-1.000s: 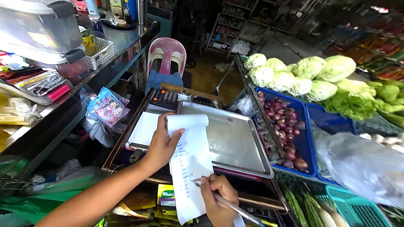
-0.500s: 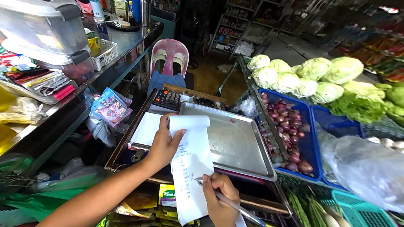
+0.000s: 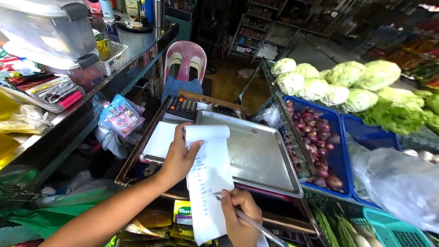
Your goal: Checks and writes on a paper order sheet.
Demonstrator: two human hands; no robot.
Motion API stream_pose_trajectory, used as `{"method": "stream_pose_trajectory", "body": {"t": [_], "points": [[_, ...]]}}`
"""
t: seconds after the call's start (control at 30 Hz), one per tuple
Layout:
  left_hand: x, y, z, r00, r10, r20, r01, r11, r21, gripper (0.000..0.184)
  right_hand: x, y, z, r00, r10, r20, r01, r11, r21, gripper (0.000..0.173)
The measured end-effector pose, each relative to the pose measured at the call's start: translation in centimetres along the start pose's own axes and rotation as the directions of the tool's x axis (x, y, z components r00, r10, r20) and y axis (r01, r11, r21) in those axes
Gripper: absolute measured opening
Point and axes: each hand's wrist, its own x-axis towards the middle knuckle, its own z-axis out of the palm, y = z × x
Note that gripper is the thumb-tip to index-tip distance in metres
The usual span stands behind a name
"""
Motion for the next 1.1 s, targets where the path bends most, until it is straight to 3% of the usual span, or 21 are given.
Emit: {"method": "stream_pose_trajectory", "body": {"t": [0.47,0.67,1.1], "points": [[0.0,0.0,0.0,1.0,-0.014,0.007,0.014,1.0,-0.013,0.046,0.2,-0.1,0.0,1.0,0.007,0.004,-0.007,1.0,0.017,0.022],[0.0,-0.1,0.1,1.0,-0.015,-0.003,0.015,1.0,-0.02,0.046,0.1,-0.7,-0.4,0.999,0.051,0.004,-0.051,0.988,0.143,0.018],[-0.2,-0.3,0.2,0.999,0.041,-0.005,-0.041,0.999,0.012,0.046,-1.5,-0.9,1.4,0.991,-0.095,0.09,0.105,0.988,-0.11,0.025]]}}
